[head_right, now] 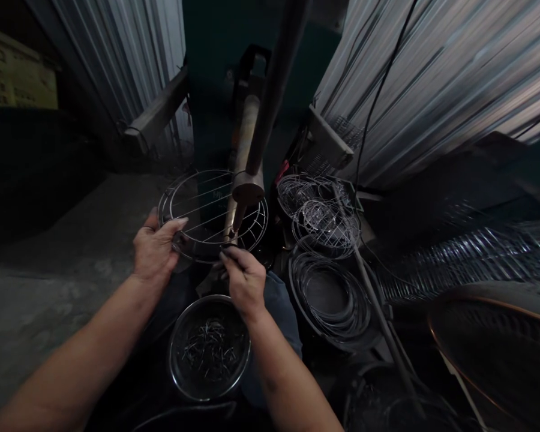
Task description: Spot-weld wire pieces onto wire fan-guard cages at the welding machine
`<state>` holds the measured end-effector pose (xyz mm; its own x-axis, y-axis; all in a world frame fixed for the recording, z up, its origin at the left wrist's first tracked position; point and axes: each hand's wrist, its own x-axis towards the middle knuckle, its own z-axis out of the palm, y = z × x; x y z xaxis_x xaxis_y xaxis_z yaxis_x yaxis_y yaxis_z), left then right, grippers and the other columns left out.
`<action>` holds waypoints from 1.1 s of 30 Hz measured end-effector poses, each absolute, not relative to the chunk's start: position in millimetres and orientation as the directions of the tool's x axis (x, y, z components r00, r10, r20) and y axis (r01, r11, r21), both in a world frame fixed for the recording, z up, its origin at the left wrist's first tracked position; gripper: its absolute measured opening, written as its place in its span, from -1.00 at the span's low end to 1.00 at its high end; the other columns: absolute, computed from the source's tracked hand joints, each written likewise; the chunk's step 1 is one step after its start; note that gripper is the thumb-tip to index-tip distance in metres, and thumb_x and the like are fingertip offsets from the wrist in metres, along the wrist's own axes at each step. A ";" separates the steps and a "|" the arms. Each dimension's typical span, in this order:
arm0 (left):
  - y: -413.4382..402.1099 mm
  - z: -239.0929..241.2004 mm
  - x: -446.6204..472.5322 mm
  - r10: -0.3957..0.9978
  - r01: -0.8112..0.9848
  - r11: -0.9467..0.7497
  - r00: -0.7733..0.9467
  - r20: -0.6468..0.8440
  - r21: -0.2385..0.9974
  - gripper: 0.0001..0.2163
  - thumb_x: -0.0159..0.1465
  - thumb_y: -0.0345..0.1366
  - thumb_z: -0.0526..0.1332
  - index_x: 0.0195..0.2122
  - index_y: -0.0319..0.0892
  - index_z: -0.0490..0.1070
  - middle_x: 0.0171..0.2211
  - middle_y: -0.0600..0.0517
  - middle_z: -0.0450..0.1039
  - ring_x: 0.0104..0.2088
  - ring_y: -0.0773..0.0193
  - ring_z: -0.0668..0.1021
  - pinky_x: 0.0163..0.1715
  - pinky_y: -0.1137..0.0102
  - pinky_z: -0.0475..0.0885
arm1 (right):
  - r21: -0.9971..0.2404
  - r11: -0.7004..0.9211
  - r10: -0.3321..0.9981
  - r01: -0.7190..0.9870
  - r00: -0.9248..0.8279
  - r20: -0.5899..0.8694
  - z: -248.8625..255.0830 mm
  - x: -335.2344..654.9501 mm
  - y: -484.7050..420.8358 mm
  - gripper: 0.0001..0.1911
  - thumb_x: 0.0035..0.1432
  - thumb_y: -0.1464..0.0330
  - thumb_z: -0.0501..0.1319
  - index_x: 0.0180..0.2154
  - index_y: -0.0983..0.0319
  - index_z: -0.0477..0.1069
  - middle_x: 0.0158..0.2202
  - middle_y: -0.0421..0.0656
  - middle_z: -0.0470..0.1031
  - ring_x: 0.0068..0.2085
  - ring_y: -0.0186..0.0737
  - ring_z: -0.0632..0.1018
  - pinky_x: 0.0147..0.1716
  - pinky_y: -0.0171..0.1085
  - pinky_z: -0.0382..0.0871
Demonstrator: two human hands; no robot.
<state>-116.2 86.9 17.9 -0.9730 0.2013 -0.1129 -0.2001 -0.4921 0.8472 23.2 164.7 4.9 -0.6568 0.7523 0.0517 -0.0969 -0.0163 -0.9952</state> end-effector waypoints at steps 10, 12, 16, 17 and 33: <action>92.5 15.3 -115.4 0.192 -0.197 -0.522 -0.975 -0.110 0.830 -0.58 -0.19 -0.36 0.43 -0.27 -0.15 0.38 -0.44 0.16 0.33 -0.60 0.48 0.37 -0.66 0.54 0.26 | -0.990 -0.093 0.852 -0.107 -0.522 -0.023 3.0 8.7 170.8 -0.72 -0.07 0.22 0.34 -0.35 0.30 0.52 -0.53 -0.20 0.52 -0.66 -0.38 0.43 -0.67 -0.39 0.35; 93.9 15.6 -117.0 0.188 -0.200 -0.514 -0.975 -0.118 0.834 -0.59 -0.20 -0.36 0.43 -0.29 -0.16 0.38 -0.45 0.17 0.32 -0.60 0.49 0.37 -0.66 0.55 0.26 | -0.987 -0.090 0.857 -0.132 -0.515 -0.009 1.3 7.2 171.4 -0.74 -0.06 0.23 0.33 -0.37 0.30 0.52 -0.55 -0.21 0.51 -0.64 -0.36 0.46 -0.66 -0.40 0.35; 96.6 16.5 -120.4 0.199 -0.201 -0.506 -0.973 -0.113 0.839 -0.60 -0.19 -0.35 0.43 -0.30 -0.17 0.38 -0.47 0.16 0.32 -0.63 0.49 0.35 -0.68 0.55 0.24 | -0.984 -0.083 0.866 -0.154 -0.499 0.005 0.8 3.6 172.9 -0.75 -0.06 0.23 0.33 -0.38 0.30 0.51 -0.58 -0.23 0.49 -0.63 -0.33 0.48 -0.65 -0.38 0.35; 97.3 16.4 -121.4 0.203 -0.204 -0.507 -0.973 -0.114 0.838 -0.60 -0.19 -0.35 0.42 -0.30 -0.17 0.38 -0.47 0.16 0.32 -0.63 0.49 0.35 -0.68 0.55 0.24 | -0.983 -0.083 0.869 -0.163 -0.495 0.009 1.2 2.7 173.1 -0.76 -0.06 0.24 0.33 -0.39 0.30 0.51 -0.59 -0.24 0.48 -0.63 -0.32 0.48 -0.65 -0.38 0.35; 109.7 12.4 -134.7 0.201 -0.296 -0.456 -0.953 -0.227 0.839 -0.56 -0.25 -0.35 0.42 -0.29 -0.17 0.35 -0.49 0.15 0.32 -0.58 0.42 0.40 -0.64 0.52 0.29 | -0.975 -0.106 0.866 -0.197 -0.499 0.006 9.1 -6.9 183.4 -0.83 -0.10 0.30 0.31 -0.47 0.30 0.46 -0.63 -0.26 0.43 -0.67 -0.37 0.45 -0.70 -0.44 0.30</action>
<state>-134.7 109.7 12.4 -0.9530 0.2007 -0.2271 -0.2961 -0.4559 0.8393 -6.9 183.4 9.1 -0.4993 0.8664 0.0065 -0.1968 -0.1062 -0.9747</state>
